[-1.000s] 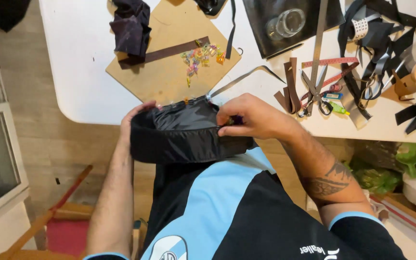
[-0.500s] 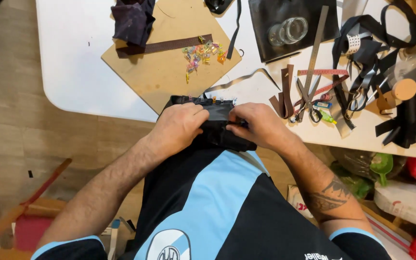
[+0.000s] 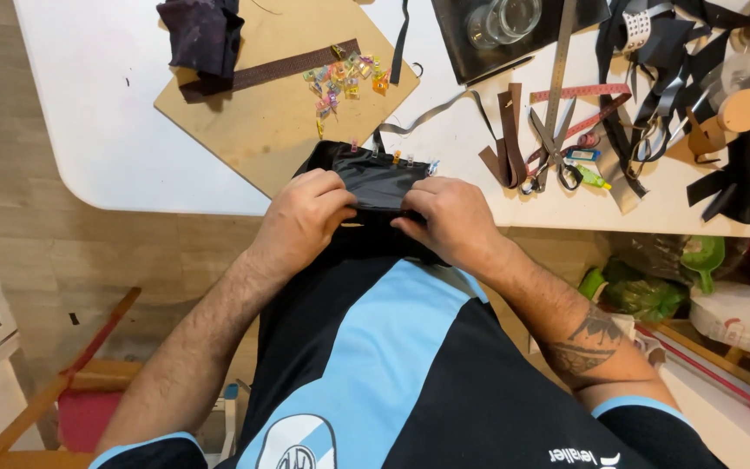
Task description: Preparing a leather pouch for sewing by aligning edges and securing them with plastic clips.
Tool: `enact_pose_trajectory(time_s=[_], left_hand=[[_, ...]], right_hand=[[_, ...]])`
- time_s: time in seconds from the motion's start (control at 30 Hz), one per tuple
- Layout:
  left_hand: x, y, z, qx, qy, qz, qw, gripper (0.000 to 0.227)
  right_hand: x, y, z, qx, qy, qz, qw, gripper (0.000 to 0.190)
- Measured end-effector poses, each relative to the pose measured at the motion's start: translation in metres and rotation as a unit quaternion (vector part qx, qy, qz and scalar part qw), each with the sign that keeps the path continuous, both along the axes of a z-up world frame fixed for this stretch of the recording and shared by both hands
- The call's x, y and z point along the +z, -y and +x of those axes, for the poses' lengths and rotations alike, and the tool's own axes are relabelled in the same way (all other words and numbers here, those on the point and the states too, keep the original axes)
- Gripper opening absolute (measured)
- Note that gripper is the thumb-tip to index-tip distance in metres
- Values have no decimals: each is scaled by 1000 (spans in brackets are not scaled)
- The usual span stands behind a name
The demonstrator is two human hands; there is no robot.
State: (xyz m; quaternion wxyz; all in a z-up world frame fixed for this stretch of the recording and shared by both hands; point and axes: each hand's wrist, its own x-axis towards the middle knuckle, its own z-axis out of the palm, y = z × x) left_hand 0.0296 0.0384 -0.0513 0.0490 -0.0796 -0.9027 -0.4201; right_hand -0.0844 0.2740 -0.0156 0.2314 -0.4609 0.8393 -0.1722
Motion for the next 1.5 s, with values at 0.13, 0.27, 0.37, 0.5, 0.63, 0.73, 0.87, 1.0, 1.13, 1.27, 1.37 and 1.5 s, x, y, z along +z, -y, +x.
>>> enact_pose_trajectory(time_s=[0.13,0.27,0.37,0.5,0.63,0.73,0.87,1.0,1.13,1.27,1.37,1.5], left_hand=[[-2,0,-1,11,28,44,999,10],[-3,1,-1,22,41,91,995,12],[0,4,-4,12,59,126,990,13],[7,8,-5,1,86,163,983,8],[11,3,-4,1,45,152,987,8],[20,0,-5,-13,18,124,992,10],[22,-5,0,-9,22,118,993,13],[31,-6,-3,-31,-9,108,994,7],[41,-10,-3,-24,-14,110,994,8],[42,-5,-10,-4,-23,106,994,13],[43,-8,-8,5,-19,109,994,14],[44,-7,-9,10,-16,114,993,10]], right_hand=[[3,2,-2,-1,-8,5,1000,22],[4,4,-1,12,5,5,1000,23],[5,4,-4,17,7,-3,1000,24],[8,0,-8,19,9,-1,1000,24],[11,-2,-10,20,26,4,999,24],[14,-3,-25,31,79,13,996,22],[-35,-6,-72,-75,260,-71,960,24],[-136,23,-108,-99,51,-99,989,18],[-231,43,-110,-58,-61,30,996,23],[-276,61,-127,40,-265,-7,963,17],[-272,55,-122,61,-289,-39,955,19],[-242,50,-122,-49,-142,-105,983,8]])
